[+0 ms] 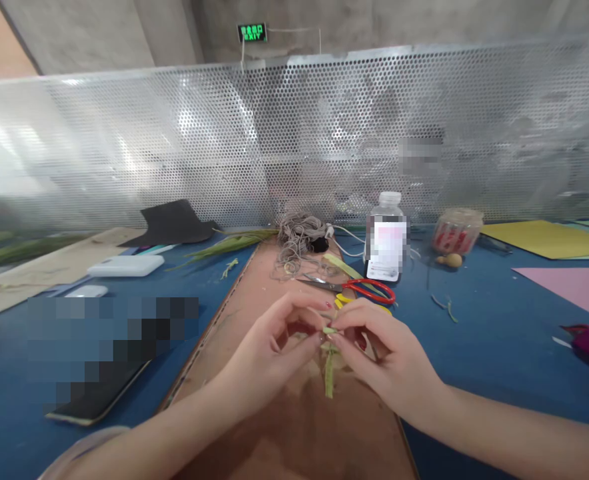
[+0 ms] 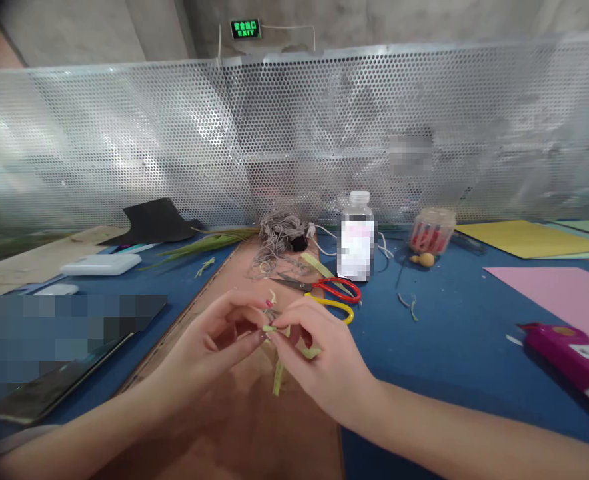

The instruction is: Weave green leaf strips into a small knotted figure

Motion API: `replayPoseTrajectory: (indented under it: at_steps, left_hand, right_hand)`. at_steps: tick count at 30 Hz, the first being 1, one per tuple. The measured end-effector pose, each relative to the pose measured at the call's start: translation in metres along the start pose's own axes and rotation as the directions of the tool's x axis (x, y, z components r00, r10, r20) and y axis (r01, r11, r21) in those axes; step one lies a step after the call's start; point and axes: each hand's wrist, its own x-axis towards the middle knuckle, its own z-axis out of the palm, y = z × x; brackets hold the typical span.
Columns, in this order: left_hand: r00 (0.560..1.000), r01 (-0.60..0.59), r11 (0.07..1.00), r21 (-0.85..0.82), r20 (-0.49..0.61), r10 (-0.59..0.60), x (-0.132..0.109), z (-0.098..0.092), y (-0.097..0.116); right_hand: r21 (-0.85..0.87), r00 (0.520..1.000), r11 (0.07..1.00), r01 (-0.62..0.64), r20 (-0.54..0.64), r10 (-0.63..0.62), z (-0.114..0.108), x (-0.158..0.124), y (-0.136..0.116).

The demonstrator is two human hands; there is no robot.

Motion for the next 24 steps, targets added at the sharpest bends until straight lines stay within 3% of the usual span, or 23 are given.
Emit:
replayPoseTrajectory:
  at_steps: [7,13,24]
  left_hand:
    - [0.999,0.019,0.998,0.064,-0.035,-0.017,-0.0008,0.0013,0.0002]
    - [0.998,0.042,0.998,-0.036,-0.039,-0.044,0.001,0.0044,-0.0009]
    - [0.995,0.087,0.991,-0.107,-0.037,-0.091,0.0025,0.0052,0.0003]
  right_hand:
    - [-0.038,0.999,0.999,-0.016,-0.031,0.015,-0.0005,0.0041,-0.0033]
    - [-0.108,0.997,0.994,0.032,-0.07,-0.04,-0.0013,0.006,-0.0035]
    - [-0.093,0.998,0.995,-0.025,-0.067,0.019,0.0005,0.0016,-0.0056]
